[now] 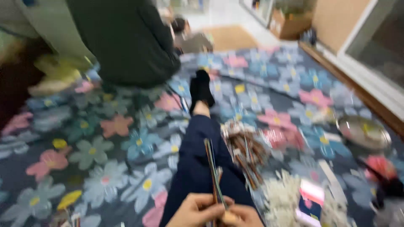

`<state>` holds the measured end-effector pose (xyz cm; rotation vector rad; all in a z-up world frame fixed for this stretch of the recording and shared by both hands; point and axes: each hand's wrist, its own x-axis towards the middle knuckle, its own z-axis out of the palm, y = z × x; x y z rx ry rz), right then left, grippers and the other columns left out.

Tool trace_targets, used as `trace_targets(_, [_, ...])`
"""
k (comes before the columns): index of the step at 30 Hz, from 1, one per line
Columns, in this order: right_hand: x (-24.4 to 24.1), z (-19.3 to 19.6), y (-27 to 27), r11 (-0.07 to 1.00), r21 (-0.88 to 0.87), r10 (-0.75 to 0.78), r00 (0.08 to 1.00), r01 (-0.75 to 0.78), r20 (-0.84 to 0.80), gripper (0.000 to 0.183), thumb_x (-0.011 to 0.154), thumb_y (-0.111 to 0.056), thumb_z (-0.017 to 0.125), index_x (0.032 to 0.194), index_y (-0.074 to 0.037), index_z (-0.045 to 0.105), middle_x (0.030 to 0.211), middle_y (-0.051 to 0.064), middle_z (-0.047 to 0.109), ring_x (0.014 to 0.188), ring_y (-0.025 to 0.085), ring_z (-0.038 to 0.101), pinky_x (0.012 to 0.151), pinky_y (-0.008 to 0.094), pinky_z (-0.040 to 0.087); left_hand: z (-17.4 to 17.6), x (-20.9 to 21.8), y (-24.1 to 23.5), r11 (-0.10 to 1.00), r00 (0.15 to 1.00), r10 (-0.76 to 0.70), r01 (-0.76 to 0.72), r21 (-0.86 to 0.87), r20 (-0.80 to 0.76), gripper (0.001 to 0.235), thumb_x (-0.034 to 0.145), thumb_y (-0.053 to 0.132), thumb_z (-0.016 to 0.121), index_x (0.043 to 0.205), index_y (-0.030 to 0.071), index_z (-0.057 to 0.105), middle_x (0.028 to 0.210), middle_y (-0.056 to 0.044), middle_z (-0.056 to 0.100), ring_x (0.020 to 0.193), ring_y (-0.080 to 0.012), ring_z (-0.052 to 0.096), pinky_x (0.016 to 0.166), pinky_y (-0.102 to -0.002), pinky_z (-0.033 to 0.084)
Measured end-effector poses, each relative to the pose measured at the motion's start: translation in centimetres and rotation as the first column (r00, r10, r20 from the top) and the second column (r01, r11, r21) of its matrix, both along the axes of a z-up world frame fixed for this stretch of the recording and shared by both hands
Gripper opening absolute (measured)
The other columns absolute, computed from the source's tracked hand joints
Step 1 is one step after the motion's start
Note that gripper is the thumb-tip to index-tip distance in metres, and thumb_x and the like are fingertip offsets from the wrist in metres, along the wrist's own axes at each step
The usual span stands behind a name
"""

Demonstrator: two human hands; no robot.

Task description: Assembling multi-colored wire harnesses by manually inserting wire ends into plastic connectors.

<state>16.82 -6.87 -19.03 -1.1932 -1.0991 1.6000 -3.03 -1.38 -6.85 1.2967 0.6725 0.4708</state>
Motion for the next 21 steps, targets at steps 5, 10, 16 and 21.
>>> trace_targets(5, [-2.4, 8.8, -2.9, 0.958, -0.219, -0.219, 0.967, 0.187, -0.133, 0.025, 0.081, -0.014, 0.065, 0.076, 0.010, 0.069, 0.060, 0.016, 0.063, 0.047, 0.016, 0.048, 0.045, 0.024, 0.032, 3.2, 1.0, -1.9, 0.942, 0.986, 0.160, -0.140, -0.304, 0.041, 0.030, 0.081, 0.008, 0.062, 0.102, -0.011, 0.073, 0.078, -0.014, 0.071, 0.059, -0.0157, 0.059, 0.057, -0.022, 0.045])
trace_targets(10, [-3.1, 11.1, -3.0, 0.953, -0.202, -0.249, 0.962, 0.224, -0.108, 0.027, 0.081, -0.017, 0.065, 0.066, 0.005, 0.068, 0.053, 0.012, 0.058, 0.041, 0.012, 0.036, 0.041, 0.023, 0.022, 4.1, 1.3, -2.1, 0.927, 0.964, 0.257, -0.227, -0.300, 0.066, 0.028, 0.080, 0.005, 0.063, 0.096, -0.014, 0.074, 0.072, -0.016, 0.070, 0.058, -0.0173, 0.059, 0.056, -0.024, 0.046])
trace_targets(16, [-2.9, 12.4, -2.7, 0.959, -0.222, -0.197, 0.977, 0.176, -0.077, 0.024, 0.078, -0.007, 0.063, 0.060, 0.009, 0.068, 0.050, 0.010, 0.056, 0.041, 0.011, 0.036, 0.041, 0.022, 0.024, 4.2, 1.5, -2.3, 0.883, 0.923, 0.383, -0.374, -0.285, -0.025, 0.029, 0.081, 0.009, 0.062, 0.089, -0.016, 0.077, 0.066, -0.016, 0.068, 0.057, -0.0169, 0.055, 0.056, -0.025, 0.044])
trace_targets(21, [-3.3, 12.0, -2.9, 0.973, -0.114, -0.206, 0.978, 0.202, -0.031, 0.018, 0.081, -0.005, 0.067, 0.068, 0.005, 0.073, 0.050, 0.007, 0.057, 0.042, 0.009, 0.039, 0.040, 0.021, 0.025, 5.1, 1.3, -2.3, 0.892, 0.946, 0.323, -0.310, -0.330, -0.016, 0.029, 0.078, 0.005, 0.064, 0.090, -0.019, 0.075, 0.074, -0.020, 0.073, 0.060, -0.0189, 0.061, 0.058, -0.025, 0.049])
